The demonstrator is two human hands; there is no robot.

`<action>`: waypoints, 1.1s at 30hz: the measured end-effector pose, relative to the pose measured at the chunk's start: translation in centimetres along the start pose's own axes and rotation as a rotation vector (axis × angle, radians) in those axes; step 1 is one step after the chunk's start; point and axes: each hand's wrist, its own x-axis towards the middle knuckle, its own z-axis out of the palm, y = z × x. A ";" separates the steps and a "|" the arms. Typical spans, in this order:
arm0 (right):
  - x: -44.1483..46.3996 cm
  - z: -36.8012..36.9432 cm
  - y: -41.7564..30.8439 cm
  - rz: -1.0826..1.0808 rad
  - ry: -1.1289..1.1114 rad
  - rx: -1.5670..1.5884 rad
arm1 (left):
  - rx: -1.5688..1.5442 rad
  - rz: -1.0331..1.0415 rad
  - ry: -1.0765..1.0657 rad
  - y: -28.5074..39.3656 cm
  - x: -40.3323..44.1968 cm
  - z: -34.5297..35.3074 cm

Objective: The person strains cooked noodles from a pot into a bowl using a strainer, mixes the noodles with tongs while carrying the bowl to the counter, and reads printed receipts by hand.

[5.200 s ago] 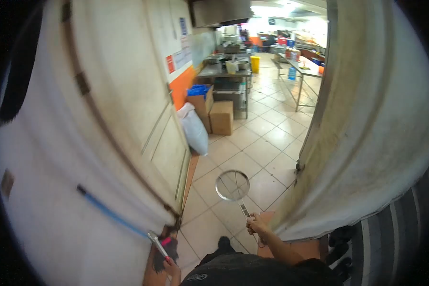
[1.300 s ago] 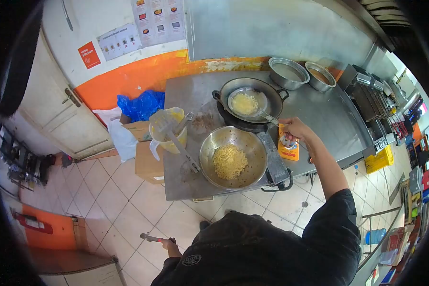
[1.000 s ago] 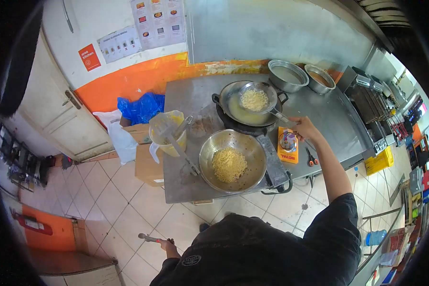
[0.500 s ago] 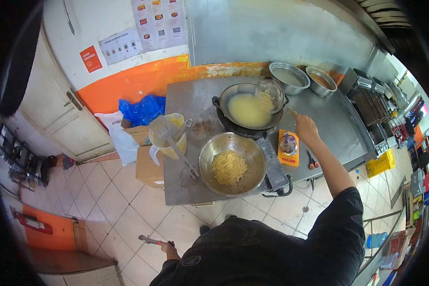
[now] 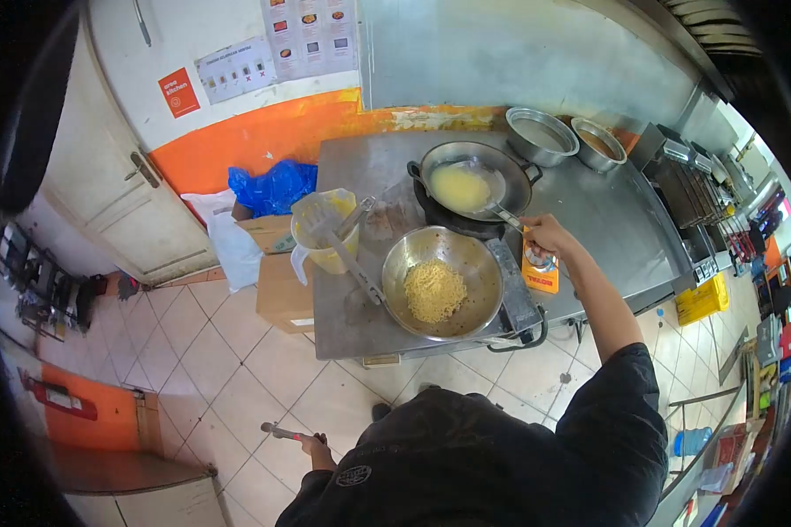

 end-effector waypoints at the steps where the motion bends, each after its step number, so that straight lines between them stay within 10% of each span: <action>1: -0.1 0.2 0.1 0.008 -0.006 0.035 | -0.011 0.016 0.010 0.2 -0.2 0.2; 33: -7.7 -0.3 -5.2 -0.219 0.189 0.425 | 0.200 0.018 -0.164 5.1 4.5 -2.0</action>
